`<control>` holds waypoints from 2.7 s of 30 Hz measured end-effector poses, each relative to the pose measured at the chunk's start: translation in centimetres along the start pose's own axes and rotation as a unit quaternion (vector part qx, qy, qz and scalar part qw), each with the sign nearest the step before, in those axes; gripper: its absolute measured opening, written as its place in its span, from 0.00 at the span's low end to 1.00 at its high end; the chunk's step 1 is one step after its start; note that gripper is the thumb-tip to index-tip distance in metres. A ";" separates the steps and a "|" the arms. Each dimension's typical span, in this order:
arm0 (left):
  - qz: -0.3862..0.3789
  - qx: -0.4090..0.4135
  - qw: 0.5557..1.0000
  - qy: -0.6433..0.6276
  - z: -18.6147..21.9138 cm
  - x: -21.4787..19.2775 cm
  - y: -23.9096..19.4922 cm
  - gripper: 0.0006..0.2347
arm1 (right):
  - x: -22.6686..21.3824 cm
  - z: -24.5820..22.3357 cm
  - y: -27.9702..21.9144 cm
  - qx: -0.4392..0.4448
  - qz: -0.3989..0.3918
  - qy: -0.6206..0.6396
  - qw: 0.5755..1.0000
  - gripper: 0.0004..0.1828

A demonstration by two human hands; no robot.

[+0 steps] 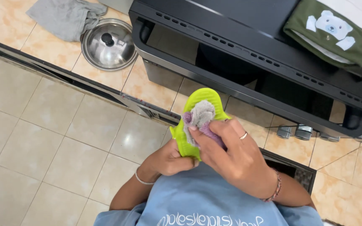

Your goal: Cleaning the exterior of an air fryer and a small oven with a cloth.

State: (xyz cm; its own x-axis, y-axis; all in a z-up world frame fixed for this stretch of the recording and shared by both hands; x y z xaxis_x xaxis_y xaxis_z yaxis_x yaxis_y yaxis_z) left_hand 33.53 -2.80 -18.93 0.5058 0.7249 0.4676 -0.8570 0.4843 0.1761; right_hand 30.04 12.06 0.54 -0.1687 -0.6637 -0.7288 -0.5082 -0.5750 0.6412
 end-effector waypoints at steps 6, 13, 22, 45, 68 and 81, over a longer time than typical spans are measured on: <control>0.047 -0.005 0.998 -0.051 2.1 0.1 0.9 0.22 | -0.4 -0.1 -1.2 -0.043 -0.070 0.045 0.996 0.23; 0.028 0.050 0.998 0.029 2.5 -0.5 -0.1 0.21 | -2.2 2.2 -2.8 0.053 -0.046 0.215 0.974 0.23; 0.006 -0.020 0.999 0.034 3.8 1.9 0.5 0.18 | -1.3 1.4 -0.6 0.023 0.079 -0.004 0.997 0.28; -0.021 0.040 0.994 0.101 3.3 1.5 0.9 0.17 | -1.4 0.5 -0.6 -0.009 0.099 -0.031 0.995 0.31; -0.018 0.000 0.999 0.050 1.7 2.2 0.1 0.26 | -3.0 -0.6 -1.3 0.102 0.018 -0.168 0.980 0.29; 0.037 -0.065 0.997 -0.027 1.7 1.4 -0.2 0.28 | -0.2 0.2 -1.5 0.081 0.019 -0.053 0.995 0.34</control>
State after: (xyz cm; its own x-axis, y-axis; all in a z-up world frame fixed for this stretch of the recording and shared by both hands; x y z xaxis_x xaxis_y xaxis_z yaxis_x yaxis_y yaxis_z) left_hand 34.23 -2.76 -16.84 0.4317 0.7358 0.5218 -0.8705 0.4915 0.0272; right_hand 30.67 13.17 -0.30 -0.2736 -0.6249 -0.7312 -0.6283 -0.4595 0.6277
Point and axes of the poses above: each hand's wrist, its own y-axis towards the middle knuckle, its own x-axis out of the palm, z = x × y, the point moved 3 cm from there along y, towards the middle knuckle, and after that the axes turned 8 degrees about z, right-handed, at the moved point
